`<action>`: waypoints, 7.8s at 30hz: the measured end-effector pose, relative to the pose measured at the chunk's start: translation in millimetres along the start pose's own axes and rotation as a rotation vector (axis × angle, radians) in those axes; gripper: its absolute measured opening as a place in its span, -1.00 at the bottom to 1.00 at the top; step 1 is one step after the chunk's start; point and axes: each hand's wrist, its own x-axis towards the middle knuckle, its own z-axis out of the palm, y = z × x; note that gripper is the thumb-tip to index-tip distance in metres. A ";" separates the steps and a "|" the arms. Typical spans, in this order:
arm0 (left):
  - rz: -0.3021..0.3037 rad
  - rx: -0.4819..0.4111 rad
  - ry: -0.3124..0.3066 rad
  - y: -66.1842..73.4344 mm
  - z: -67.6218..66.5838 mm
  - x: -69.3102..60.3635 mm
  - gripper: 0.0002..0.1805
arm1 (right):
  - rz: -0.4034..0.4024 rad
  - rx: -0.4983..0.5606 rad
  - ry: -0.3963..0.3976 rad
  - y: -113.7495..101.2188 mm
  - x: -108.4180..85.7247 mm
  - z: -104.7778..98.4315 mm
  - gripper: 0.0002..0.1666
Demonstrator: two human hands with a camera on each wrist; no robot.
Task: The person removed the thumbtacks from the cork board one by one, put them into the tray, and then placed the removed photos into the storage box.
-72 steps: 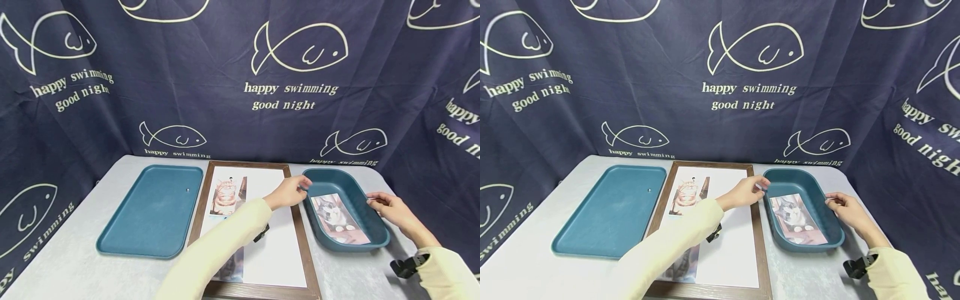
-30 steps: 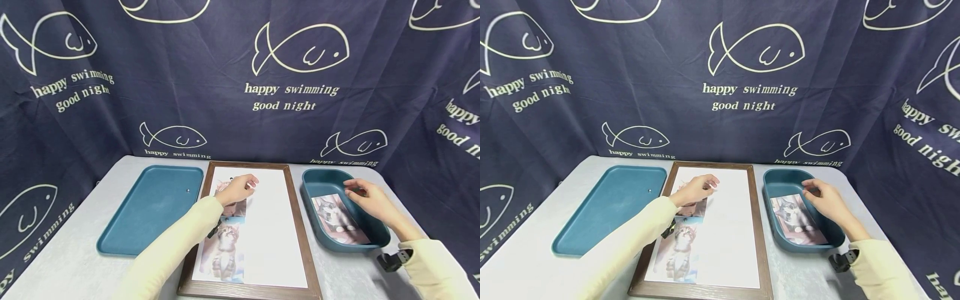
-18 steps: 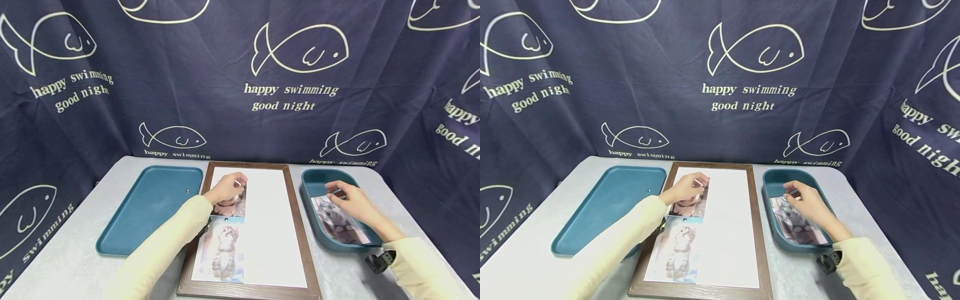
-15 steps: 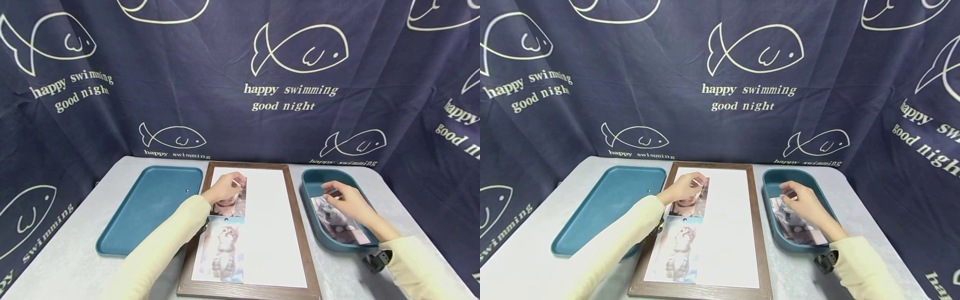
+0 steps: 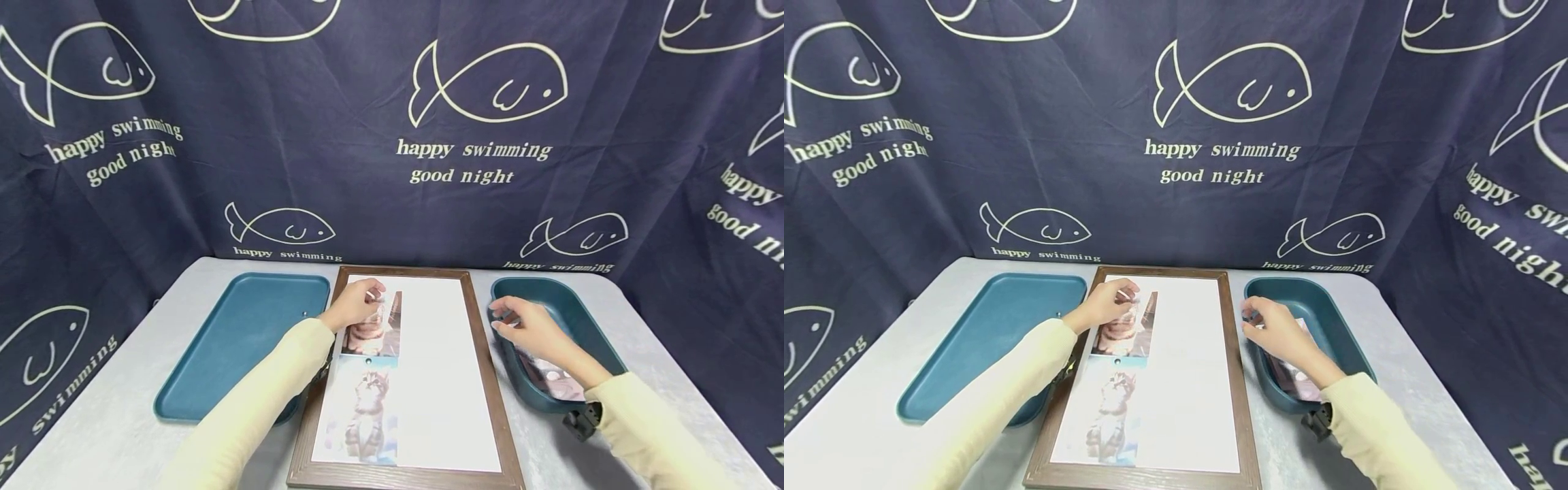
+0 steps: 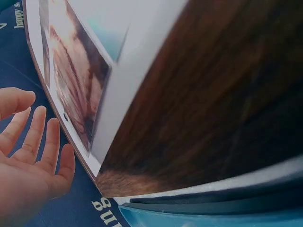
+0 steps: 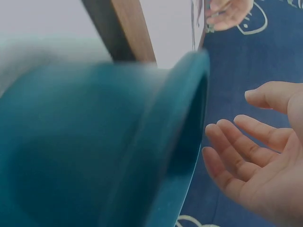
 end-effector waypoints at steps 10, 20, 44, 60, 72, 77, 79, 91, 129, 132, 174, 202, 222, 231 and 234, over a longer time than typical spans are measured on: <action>-0.064 0.162 0.052 -3.0 -1.5 1.5 -0.68 | -0.074 0.035 -0.004 -19.4 14.4 22.7 -0.73; -0.066 0.287 0.062 -8.4 -0.1 2.6 -0.71 | -0.071 -0.019 -0.064 -35.2 28.3 46.5 -0.69; -0.040 0.362 -0.025 -20.1 -1.0 17.1 -0.68 | -0.218 0.004 -0.173 -58.7 59.6 92.5 -0.64; 0.013 0.398 -0.098 -19.3 -4.2 24.3 -0.67 | -0.262 0.068 -0.233 -66.6 73.1 114.1 -0.64; 0.062 0.400 -0.131 -23.1 -4.7 30.5 -0.67 | -0.241 0.015 -0.265 -65.1 74.4 122.6 -0.66; 0.091 0.403 -0.133 -23.8 -5.7 32.3 -0.68 | -0.233 -0.010 -0.267 -63.3 73.4 125.9 -0.69; 0.113 0.399 -0.128 -24.6 -6.1 33.1 -0.69 | -0.232 -0.009 -0.263 -62.5 73.0 126.9 -0.70; 0.155 0.377 -0.127 -28.0 -6.9 36.2 -0.75 | -0.261 0.010 -0.269 -60.0 73.4 125.2 -0.70; 0.257 0.560 -0.127 -37.3 -2.7 53.2 -0.76 | -0.237 0.050 -0.316 -57.4 76.2 125.4 -0.70; 0.256 0.571 -0.125 -37.0 -2.8 52.8 -0.77 | -0.239 0.044 -0.314 -56.9 77.0 126.3 -0.69; 0.210 0.568 -0.140 -30.1 -4.9 50.2 -0.82 | -0.247 0.046 -0.311 -56.1 77.7 125.6 -0.68; 0.270 0.559 -0.137 -38.8 -3.4 49.5 -0.73 | -0.249 0.040 -0.320 -56.8 77.6 125.2 -0.68; 0.244 0.599 -0.142 -36.2 -3.2 50.0 -0.78 | -0.245 0.028 -0.315 -56.0 78.5 126.5 -0.68; 0.247 0.602 -0.150 -34.4 -4.1 49.8 -0.78 | -0.227 0.040 -0.327 -57.1 77.7 125.0 -0.68; 0.237 0.603 -0.159 -33.3 -4.9 49.7 -0.79 | -0.227 0.042 -0.328 -57.3 77.5 124.7 -0.68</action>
